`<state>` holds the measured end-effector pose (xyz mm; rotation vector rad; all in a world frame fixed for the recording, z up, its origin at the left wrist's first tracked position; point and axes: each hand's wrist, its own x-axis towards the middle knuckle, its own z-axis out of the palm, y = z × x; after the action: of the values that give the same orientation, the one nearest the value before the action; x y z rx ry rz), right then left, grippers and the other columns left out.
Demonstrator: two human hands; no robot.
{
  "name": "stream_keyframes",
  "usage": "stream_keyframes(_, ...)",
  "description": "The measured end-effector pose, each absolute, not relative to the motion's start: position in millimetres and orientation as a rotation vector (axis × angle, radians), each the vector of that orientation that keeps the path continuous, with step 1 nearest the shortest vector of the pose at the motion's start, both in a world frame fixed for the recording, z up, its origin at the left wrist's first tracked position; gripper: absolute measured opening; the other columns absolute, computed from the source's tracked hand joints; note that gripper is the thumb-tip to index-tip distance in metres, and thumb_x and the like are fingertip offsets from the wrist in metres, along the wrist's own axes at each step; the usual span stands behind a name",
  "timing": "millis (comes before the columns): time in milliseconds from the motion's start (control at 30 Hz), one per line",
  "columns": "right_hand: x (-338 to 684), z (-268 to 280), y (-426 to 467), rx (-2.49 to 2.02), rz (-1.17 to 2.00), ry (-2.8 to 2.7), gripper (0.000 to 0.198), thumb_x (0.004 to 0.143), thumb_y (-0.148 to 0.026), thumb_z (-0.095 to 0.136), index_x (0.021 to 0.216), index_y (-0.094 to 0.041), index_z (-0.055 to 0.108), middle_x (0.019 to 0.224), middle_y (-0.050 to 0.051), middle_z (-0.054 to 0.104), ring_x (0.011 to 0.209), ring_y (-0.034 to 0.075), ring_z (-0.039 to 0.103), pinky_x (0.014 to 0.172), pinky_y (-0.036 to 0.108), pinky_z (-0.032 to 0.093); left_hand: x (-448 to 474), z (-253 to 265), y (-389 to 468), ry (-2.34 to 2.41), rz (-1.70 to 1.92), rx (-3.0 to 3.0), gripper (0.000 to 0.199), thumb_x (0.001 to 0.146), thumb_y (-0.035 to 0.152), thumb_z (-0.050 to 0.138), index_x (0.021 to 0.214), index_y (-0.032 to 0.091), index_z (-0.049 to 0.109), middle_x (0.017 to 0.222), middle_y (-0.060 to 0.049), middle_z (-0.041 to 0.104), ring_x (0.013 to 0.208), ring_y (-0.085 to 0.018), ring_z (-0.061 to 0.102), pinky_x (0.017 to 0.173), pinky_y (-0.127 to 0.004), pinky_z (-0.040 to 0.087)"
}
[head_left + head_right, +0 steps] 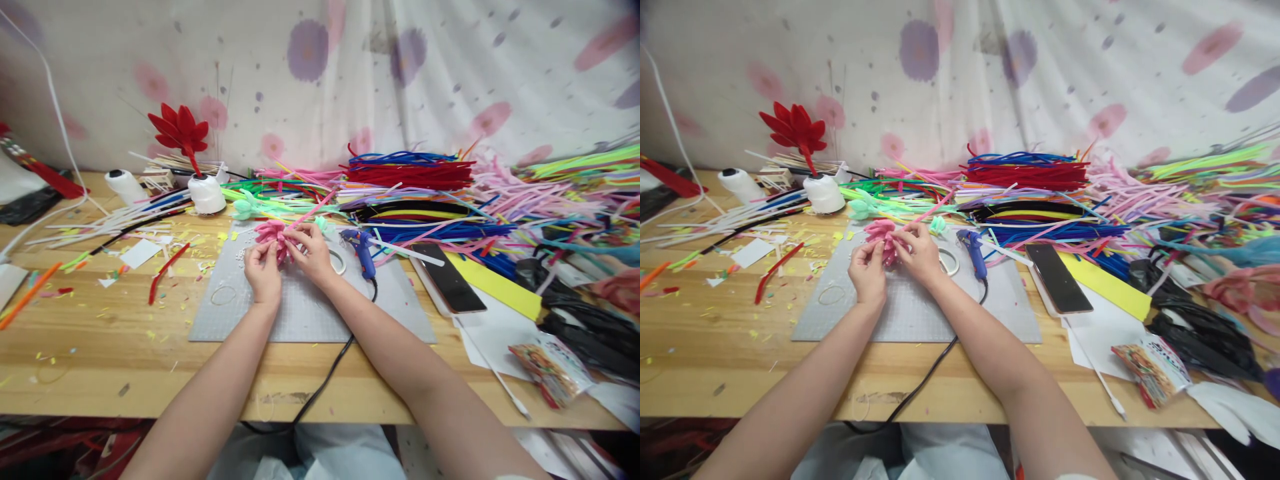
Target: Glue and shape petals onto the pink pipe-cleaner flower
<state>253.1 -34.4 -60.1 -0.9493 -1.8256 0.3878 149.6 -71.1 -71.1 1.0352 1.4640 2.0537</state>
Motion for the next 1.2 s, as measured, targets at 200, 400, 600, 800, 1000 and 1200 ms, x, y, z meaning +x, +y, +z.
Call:
stream_keyframes(200,251.7,-61.7,-33.1,-0.950,0.316,-1.846,0.022,0.084,-0.032,0.052,0.099,-0.025,0.067,0.100,0.007,0.050,0.082,0.015,0.054,0.074,0.030,0.050,149.6,-73.5,-68.0,1.494,2.066,1.048,0.017,0.074,0.033,0.063,0.078,0.016,0.064,0.081,-0.003,0.057,0.081,-0.013,0.054,0.082,-0.028,0.042)
stream_keyframes(400,249.4,-55.5,-37.4,-1.013,0.235,-1.869,0.021,0.083,-0.031,0.054,0.096,-0.026,0.068,0.104,0.007,0.050,0.082,0.015,0.051,0.075,0.031,0.047,150.3,-77.4,-63.8,1.498,2.102,1.009,0.019,0.074,0.035,0.062,0.079,0.017,0.064,0.082,-0.003,0.055,0.082,-0.012,0.054,0.081,-0.027,0.043)
stream_keyframes(600,247.6,-52.3,-38.1,-1.012,0.257,-1.888,0.022,0.086,-0.030,0.050,0.096,-0.026,0.069,0.101,0.008,0.050,0.084,0.016,0.051,0.078,0.031,0.046,151.9,-77.3,-62.0,1.490,2.119,1.013,0.019,0.073,0.034,0.063,0.079,0.016,0.064,0.082,-0.002,0.055,0.080,-0.012,0.054,0.079,-0.026,0.042)
stream_keyframes(800,246.9,-55.0,-37.3,-1.004,0.266,-1.866,0.022,0.086,-0.032,0.050,0.096,-0.026,0.069,0.100,0.007,0.051,0.084,0.016,0.051,0.077,0.030,0.047,151.2,-70.1,-65.9,1.583,2.111,1.137,0.014,0.074,0.031,0.062,0.078,0.018,0.064,0.081,-0.002,0.054,0.082,-0.013,0.053,0.082,-0.028,0.041)
stream_keyframes(1000,247.2,-58.1,-34.0,-0.972,0.243,-1.848,0.022,0.086,-0.032,0.050,0.094,-0.024,0.069,0.098,0.007,0.052,0.082,0.015,0.052,0.075,0.029,0.047,147.7,-71.2,-66.2,1.685,2.123,1.370,0.011,0.076,0.030,0.061,0.077,0.019,0.064,0.078,-0.002,0.055,0.083,-0.015,0.051,0.086,-0.032,0.038)
stream_keyframes(1200,245.9,-60.7,-32.7,-0.995,0.273,-1.838,0.023,0.086,-0.033,0.050,0.096,-0.025,0.069,0.099,0.007,0.051,0.081,0.015,0.052,0.073,0.029,0.047,147.0,-69.1,-67.4,1.728,2.094,1.425,0.010,0.076,0.029,0.061,0.075,0.019,0.063,0.078,-0.003,0.055,0.084,-0.016,0.051,0.088,-0.034,0.036)
